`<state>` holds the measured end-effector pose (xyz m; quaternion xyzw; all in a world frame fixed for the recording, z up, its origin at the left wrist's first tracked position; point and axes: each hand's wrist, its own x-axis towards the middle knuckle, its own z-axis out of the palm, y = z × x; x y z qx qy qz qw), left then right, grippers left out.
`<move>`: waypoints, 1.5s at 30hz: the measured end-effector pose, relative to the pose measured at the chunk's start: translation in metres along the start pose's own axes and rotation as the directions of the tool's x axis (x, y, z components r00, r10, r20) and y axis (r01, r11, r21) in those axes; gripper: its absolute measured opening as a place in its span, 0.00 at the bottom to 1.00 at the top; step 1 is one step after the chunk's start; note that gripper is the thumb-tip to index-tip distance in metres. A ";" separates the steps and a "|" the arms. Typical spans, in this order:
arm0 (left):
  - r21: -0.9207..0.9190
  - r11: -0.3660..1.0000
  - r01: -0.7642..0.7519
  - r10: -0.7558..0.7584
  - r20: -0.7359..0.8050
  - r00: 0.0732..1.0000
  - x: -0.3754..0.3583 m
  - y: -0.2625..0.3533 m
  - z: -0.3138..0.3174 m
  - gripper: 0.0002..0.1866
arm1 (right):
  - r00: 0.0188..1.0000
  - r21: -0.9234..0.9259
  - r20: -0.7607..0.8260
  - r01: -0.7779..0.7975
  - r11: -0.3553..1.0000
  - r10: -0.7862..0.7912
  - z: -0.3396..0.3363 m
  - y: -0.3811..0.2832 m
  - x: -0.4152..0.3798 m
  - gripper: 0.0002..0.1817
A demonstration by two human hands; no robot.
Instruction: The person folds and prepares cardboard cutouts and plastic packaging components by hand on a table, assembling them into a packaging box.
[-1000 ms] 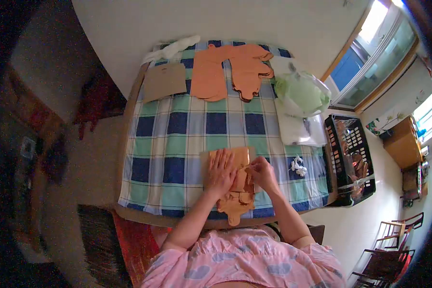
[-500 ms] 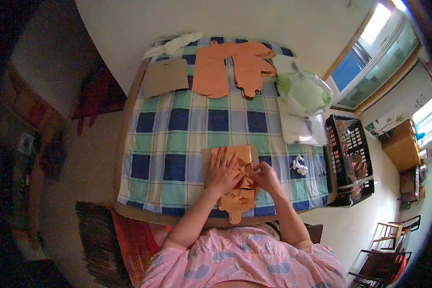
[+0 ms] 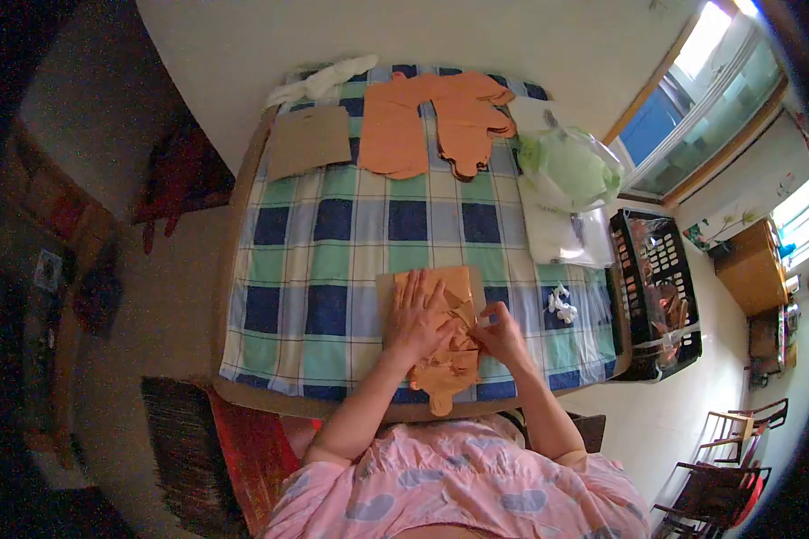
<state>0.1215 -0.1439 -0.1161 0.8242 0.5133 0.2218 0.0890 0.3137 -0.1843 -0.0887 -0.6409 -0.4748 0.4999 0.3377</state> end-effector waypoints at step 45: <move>-0.018 1.000 0.010 -0.010 0.011 1.000 0.003 -0.005 0.017 0.39 | 0.866 -0.707 -0.181 0.215 0.674 -0.467 -0.024 0.039 0.060 0.11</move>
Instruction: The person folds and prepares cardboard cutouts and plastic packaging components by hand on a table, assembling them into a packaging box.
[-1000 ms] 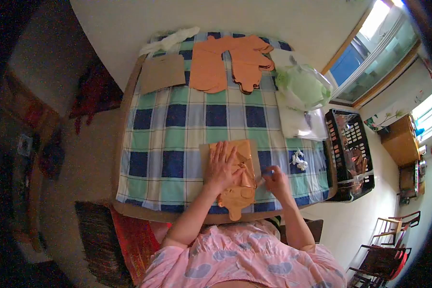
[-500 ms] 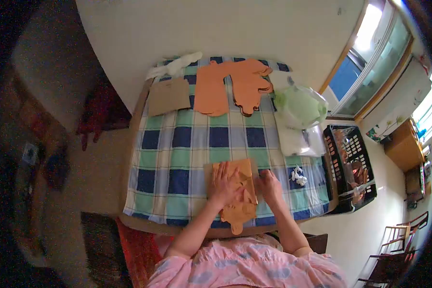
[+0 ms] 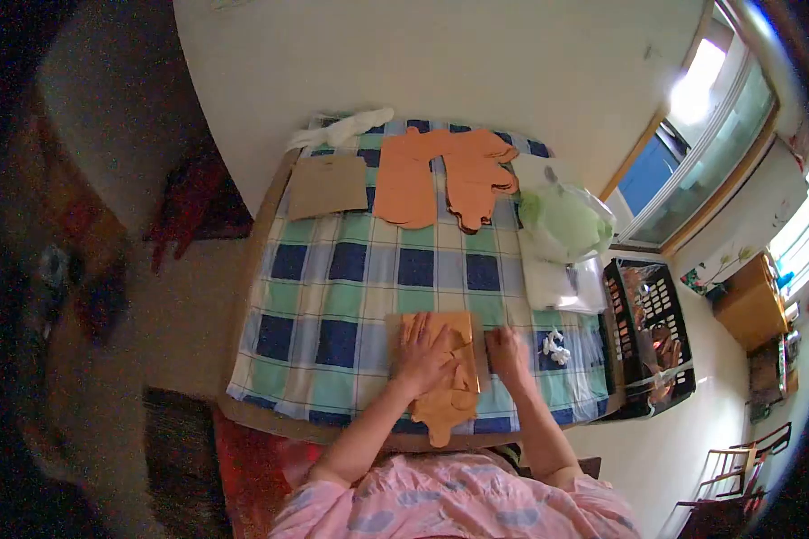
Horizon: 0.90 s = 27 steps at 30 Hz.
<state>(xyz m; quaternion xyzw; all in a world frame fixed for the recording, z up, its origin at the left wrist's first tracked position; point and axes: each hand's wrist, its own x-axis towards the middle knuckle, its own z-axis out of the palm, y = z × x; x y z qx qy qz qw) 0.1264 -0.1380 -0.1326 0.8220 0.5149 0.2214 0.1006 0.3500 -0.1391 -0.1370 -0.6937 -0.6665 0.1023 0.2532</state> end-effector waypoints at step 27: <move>0.131 0.991 0.016 -0.020 0.027 0.999 0.088 -0.059 0.008 0.37 | 0.863 0.810 0.328 -0.466 0.355 0.385 -0.043 -0.015 -0.009 0.04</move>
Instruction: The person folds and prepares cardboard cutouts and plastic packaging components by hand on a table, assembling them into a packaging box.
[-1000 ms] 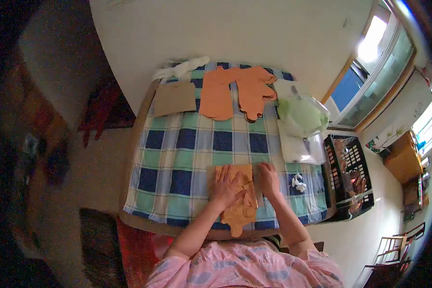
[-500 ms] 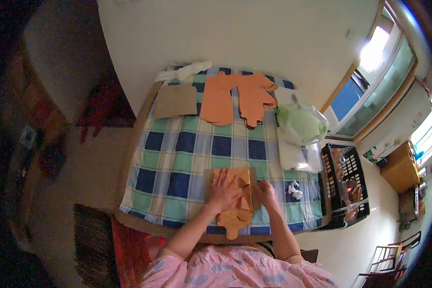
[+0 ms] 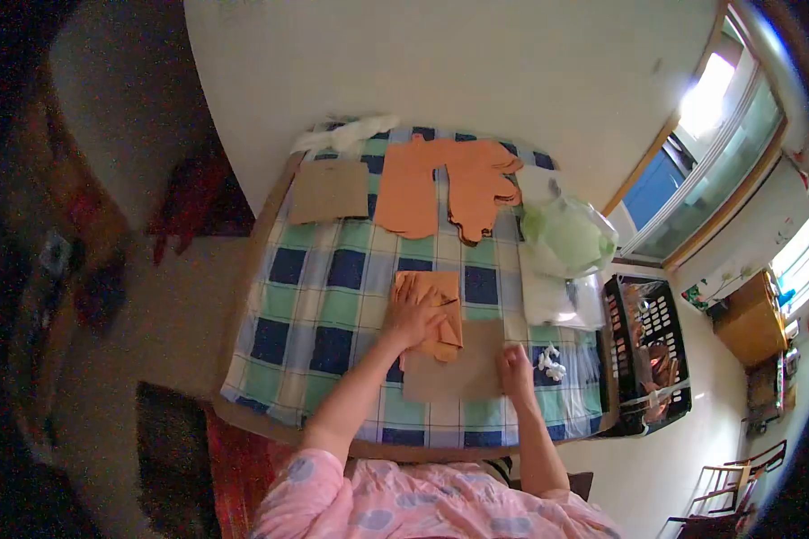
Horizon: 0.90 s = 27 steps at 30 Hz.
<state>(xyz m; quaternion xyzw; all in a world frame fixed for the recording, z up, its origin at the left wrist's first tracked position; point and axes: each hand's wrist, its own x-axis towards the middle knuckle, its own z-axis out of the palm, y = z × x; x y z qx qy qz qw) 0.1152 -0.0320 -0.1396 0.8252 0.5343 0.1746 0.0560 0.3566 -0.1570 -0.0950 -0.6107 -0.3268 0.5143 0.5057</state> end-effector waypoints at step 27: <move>-0.011 1.000 0.023 -0.023 -0.055 0.998 -0.004 0.005 -0.003 0.38 | 0.898 -0.267 0.159 0.440 0.858 -0.411 0.031 -0.012 -0.063 0.09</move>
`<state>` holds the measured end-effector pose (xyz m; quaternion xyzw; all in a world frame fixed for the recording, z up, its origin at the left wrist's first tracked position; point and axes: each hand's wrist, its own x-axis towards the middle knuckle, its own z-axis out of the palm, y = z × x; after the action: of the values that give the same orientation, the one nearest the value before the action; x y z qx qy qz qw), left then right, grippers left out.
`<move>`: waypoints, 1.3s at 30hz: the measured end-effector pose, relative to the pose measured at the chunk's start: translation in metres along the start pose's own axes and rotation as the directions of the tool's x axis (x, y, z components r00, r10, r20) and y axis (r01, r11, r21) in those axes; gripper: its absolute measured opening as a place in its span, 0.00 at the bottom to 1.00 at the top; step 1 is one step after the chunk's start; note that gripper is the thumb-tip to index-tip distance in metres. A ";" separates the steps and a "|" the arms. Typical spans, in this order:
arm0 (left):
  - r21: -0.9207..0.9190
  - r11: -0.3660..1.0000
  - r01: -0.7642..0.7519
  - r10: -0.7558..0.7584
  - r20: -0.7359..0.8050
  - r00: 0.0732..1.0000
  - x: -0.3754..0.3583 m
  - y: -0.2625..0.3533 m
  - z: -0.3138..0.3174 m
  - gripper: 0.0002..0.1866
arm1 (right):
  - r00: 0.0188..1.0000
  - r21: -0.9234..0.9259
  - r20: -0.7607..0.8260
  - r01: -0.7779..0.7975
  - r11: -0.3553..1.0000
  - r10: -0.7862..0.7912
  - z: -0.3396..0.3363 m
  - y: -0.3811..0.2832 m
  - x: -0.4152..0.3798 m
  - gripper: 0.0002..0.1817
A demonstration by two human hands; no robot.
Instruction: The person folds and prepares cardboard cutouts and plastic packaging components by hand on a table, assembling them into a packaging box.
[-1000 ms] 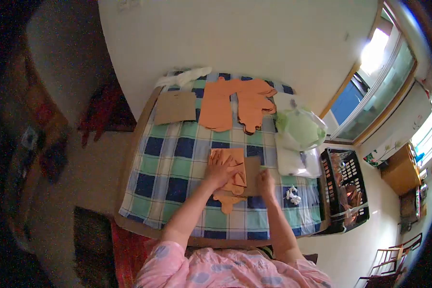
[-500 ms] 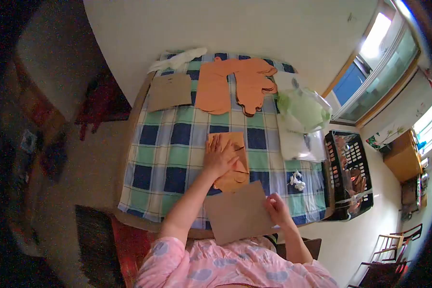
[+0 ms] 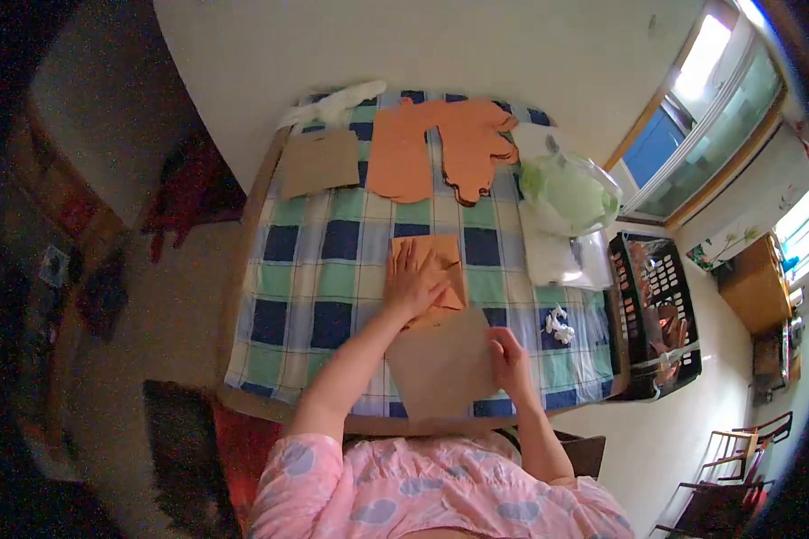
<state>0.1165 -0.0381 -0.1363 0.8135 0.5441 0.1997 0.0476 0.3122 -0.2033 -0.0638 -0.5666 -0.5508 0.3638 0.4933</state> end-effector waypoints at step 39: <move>0.083 0.995 -0.050 0.044 0.073 0.996 0.014 -0.009 0.010 0.42 | 0.891 -0.693 0.288 0.447 0.565 -0.351 0.053 0.020 0.020 0.21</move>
<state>0.1169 -0.0204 -0.1444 0.8340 0.5307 0.1484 0.0276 0.2696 -0.1733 -0.0932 -0.5553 -0.7916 0.0182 0.2541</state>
